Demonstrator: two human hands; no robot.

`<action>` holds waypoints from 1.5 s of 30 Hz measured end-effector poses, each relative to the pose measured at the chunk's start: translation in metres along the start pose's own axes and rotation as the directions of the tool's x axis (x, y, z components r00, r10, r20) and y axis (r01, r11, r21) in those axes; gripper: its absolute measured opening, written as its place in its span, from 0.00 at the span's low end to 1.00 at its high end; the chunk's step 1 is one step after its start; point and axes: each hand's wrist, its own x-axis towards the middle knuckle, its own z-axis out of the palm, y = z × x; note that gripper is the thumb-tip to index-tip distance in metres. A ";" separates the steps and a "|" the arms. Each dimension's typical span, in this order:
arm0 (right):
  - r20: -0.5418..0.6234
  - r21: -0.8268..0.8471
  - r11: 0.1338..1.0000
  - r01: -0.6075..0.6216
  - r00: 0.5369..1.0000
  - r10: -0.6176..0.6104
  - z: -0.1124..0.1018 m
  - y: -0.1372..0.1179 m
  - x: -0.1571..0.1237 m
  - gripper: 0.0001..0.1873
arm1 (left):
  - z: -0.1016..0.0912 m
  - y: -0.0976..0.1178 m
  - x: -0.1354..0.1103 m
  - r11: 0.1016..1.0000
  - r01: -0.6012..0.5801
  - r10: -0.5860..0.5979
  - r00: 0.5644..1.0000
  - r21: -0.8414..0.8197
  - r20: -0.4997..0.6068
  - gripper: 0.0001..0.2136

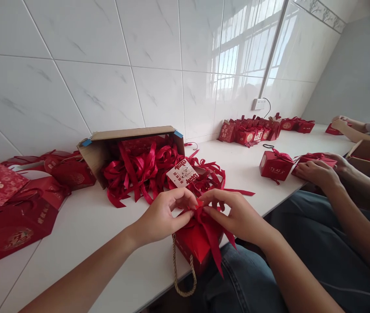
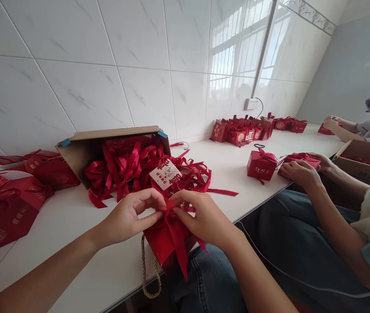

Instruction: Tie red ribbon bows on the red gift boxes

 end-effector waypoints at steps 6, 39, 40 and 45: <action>0.018 -0.120 0.973 0.196 0.981 -0.195 0.001 0.007 -0.010 0.22 | -0.003 -0.001 -0.002 0.997 0.019 -0.020 1.000 0.071 0.010 0.05; -0.076 -0.079 0.984 0.162 0.983 -0.168 0.013 0.019 -0.023 0.20 | -0.015 -0.002 -0.002 0.940 0.103 -0.176 0.963 0.325 0.203 0.14; -0.085 -0.068 0.987 0.149 0.984 -0.154 0.013 0.018 -0.023 0.18 | -0.015 -0.004 -0.002 0.947 0.101 -0.170 0.963 0.306 0.207 0.14; -0.109 -0.017 0.999 -0.052 0.993 0.050 0.013 0.019 -0.021 0.18 | -0.014 -0.007 -0.001 0.979 0.074 -0.108 0.978 0.190 0.177 0.13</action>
